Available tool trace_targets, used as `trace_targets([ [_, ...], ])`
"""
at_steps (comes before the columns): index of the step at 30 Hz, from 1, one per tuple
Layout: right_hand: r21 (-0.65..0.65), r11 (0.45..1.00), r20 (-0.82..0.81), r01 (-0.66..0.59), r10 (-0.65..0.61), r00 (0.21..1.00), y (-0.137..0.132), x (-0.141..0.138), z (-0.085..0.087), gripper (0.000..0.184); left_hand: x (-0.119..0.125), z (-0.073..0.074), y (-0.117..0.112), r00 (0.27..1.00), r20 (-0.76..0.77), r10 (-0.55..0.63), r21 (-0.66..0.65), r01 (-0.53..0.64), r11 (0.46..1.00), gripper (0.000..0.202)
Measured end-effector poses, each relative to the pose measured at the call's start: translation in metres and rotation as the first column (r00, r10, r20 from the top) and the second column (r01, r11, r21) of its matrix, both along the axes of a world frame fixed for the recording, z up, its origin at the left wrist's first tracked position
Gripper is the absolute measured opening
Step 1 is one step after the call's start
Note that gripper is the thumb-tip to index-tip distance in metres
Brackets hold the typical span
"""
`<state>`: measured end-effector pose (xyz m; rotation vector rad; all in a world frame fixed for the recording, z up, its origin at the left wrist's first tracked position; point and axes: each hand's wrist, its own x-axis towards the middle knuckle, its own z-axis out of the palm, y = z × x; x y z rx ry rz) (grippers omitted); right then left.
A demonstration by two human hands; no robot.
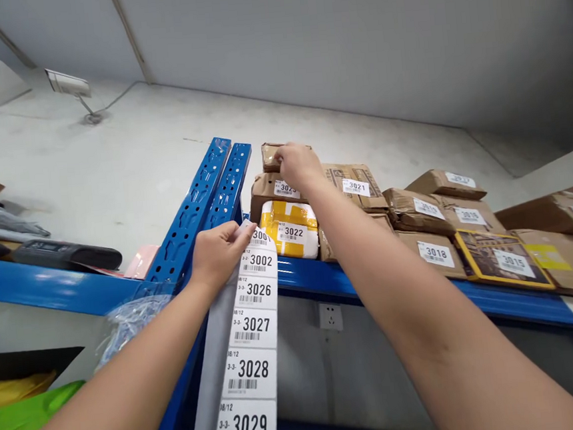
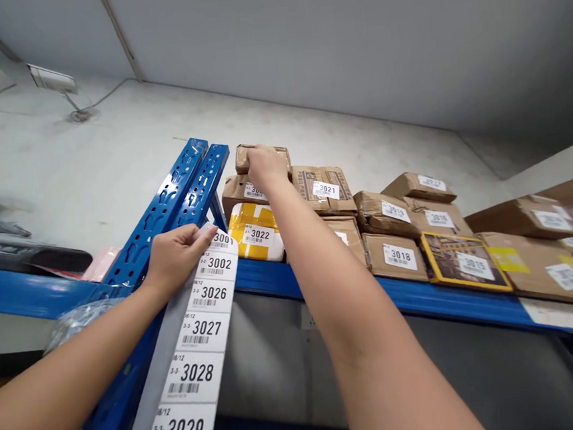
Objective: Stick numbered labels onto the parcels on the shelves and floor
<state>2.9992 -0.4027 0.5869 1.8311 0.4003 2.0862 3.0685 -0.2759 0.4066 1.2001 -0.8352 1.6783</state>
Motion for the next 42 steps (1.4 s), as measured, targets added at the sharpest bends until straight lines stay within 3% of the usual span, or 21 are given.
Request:
trace_targets([
  [5,-0.061,0.998,0.013,-0.021,0.022,1.0,-0.018,0.0,-0.005,0.032,0.002,-0.001,0.001,1.0,-0.004,-0.002,-0.003,0.002,1.0,0.049],
  [8,-0.042,0.991,0.172,-0.126,0.131,0.976,-0.027,-0.01,-0.011,0.032,0.003,-0.001,0.001,1.0,0.004,0.007,-0.003,-0.007,1.0,0.049],
  [11,-0.224,0.949,0.2,-0.223,0.269,0.942,-0.038,-0.013,-0.025,0.037,0.001,-0.001,0.001,1.0,0.012,0.002,-0.002,-0.002,1.0,0.048],
  [13,-0.297,0.939,0.116,-0.172,0.214,0.97,-0.047,-0.01,-0.039,0.035,0.0,-0.001,0.001,1.0,0.02,-0.001,-0.003,0.001,1.0,0.048],
  [17,-0.186,0.982,0.075,0.02,-0.006,0.997,-0.062,0.003,-0.065,0.031,-0.002,-0.001,0.001,1.0,0.017,0.01,-0.006,-0.01,1.0,0.048],
  [20,-0.227,0.974,0.086,0.012,0.007,0.996,-0.063,0.004,-0.075,0.034,-0.002,-0.002,0.001,1.0,0.011,0.015,-0.021,-0.014,1.0,0.048],
  [24,-0.163,0.987,0.05,0.008,0.001,0.999,-0.054,-0.003,-0.066,0.041,-0.004,-0.002,0.002,0.999,0.003,0.042,-0.042,-0.042,0.998,0.047],
  [29,-0.044,0.999,-0.031,0.018,-0.019,0.999,-0.038,-0.006,-0.025,0.055,-0.01,-0.004,0.0,0.998,0.004,0.068,-0.057,-0.068,0.996,0.047],
  [31,0.018,0.999,-0.069,0.035,-0.034,0.997,-0.031,-0.009,-0.014,0.054,-0.011,-0.005,-0.002,0.997,-0.003,0.083,-0.064,-0.083,0.994,0.048],
  [33,0.071,0.997,-0.021,-0.002,0.003,1.0,-0.024,-0.017,-0.014,0.046,-0.011,-0.006,-0.002,0.995,-0.011,0.099,-0.058,-0.1,0.993,0.048],
  [35,0.084,0.991,0.059,-0.102,0.097,0.993,-0.019,-0.03,-0.031,0.038,-0.009,-0.007,0.0,0.993,-0.019,0.115,-0.048,-0.116,0.992,0.047],
  [37,0.046,0.97,0.073,-0.238,0.234,0.97,-0.023,-0.046,-0.066,0.033,-0.01,-0.009,0.004,0.993,-0.033,0.117,-0.042,-0.118,0.992,0.047],
  [40,0.034,0.896,-0.071,-0.443,0.444,0.893,-0.044,-0.076,-0.155,0.031,-0.022,-0.015,0.002,0.993,-0.109,-0.04,-0.069,0.033,0.997,0.036],
  [42,0.166,0.809,-0.224,-0.563,0.587,0.778,-0.063,-0.097,-0.231,0.028,-0.041,-0.024,-0.013,0.955,-0.17,-0.242,-0.109,0.226,0.968,0.021],
])
